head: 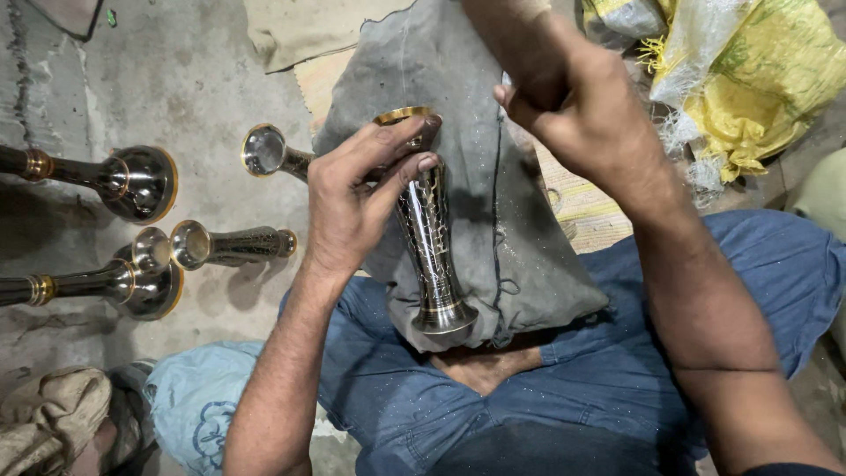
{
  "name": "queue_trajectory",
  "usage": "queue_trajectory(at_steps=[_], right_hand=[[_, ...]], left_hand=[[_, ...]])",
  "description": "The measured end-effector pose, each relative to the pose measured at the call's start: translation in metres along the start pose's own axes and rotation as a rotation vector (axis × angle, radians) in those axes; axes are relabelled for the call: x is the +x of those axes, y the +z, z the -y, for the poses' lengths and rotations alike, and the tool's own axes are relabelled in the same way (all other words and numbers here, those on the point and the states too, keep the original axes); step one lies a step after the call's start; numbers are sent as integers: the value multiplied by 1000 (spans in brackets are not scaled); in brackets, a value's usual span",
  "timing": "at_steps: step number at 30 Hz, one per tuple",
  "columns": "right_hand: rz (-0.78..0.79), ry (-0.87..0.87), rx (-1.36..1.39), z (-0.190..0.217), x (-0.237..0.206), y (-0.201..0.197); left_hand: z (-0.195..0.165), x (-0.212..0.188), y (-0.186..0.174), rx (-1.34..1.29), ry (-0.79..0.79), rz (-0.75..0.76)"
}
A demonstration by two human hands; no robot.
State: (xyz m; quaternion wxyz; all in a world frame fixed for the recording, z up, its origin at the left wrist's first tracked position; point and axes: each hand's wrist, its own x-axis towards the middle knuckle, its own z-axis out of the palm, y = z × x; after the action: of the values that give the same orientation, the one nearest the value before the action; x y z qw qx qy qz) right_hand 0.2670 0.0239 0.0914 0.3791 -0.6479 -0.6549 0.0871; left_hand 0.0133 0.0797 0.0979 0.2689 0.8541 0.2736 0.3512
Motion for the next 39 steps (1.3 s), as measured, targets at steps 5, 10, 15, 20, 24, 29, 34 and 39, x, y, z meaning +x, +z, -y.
queue_trajectory(at_steps=[5, 10, 15, 20, 24, 29, 34, 39], right_hand=[[-50, -113, 262, 3, -3, 0], [-81, -220, 20, 3, -7, 1], [-83, -276, -264, 1, -10, 5], [-70, -346, -312, -3, -13, 8], [60, -199, -98, -5, -5, 20], [324, -224, 394, 0, 3, 66], [313, -74, 160, 7, -2, 78], [273, -135, 222, 11, -5, 67]], left_hand=[[1, -2, 0, -11, -41, 14], [3, -2, 0, 3, -11, 26], [2, -3, 0, -27, 2, 12], [4, -6, 1, -70, -5, -10], [6, -15, 3, -106, -125, -68], [3, -52, 33, -490, -286, -482], [8, -77, 59, -507, -300, -519], [2, -69, 47, -432, -257, -456]])
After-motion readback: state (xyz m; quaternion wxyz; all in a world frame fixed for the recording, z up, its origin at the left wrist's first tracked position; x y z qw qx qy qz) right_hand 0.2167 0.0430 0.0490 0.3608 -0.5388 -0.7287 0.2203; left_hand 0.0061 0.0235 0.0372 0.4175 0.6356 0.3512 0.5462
